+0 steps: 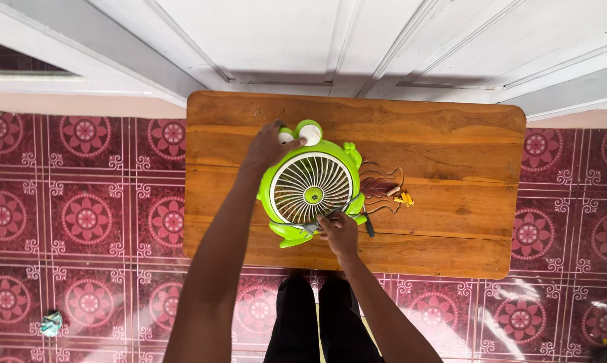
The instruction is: The person uses a screwdriver to tighten screws on the base of a green frog-shaped fan placed on a wooden table. The person rotates the fan to access different screw locations and secures the base components.
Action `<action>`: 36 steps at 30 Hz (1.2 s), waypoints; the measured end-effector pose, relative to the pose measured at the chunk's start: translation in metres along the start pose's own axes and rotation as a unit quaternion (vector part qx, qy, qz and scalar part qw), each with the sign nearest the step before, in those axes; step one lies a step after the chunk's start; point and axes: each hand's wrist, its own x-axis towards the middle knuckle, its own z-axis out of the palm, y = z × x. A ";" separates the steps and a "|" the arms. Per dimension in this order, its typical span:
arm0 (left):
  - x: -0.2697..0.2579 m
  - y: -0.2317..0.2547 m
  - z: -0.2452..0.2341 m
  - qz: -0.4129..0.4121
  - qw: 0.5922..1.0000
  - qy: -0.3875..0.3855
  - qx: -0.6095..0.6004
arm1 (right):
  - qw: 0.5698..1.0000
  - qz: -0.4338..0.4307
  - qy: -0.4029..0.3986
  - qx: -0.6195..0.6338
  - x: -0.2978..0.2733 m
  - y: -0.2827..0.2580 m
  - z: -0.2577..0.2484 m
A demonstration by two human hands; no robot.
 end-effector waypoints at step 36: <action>-0.170 -0.030 0.123 0.255 0.944 0.184 0.102 | 0.911 -0.142 0.252 -0.294 0.038 0.058 -0.101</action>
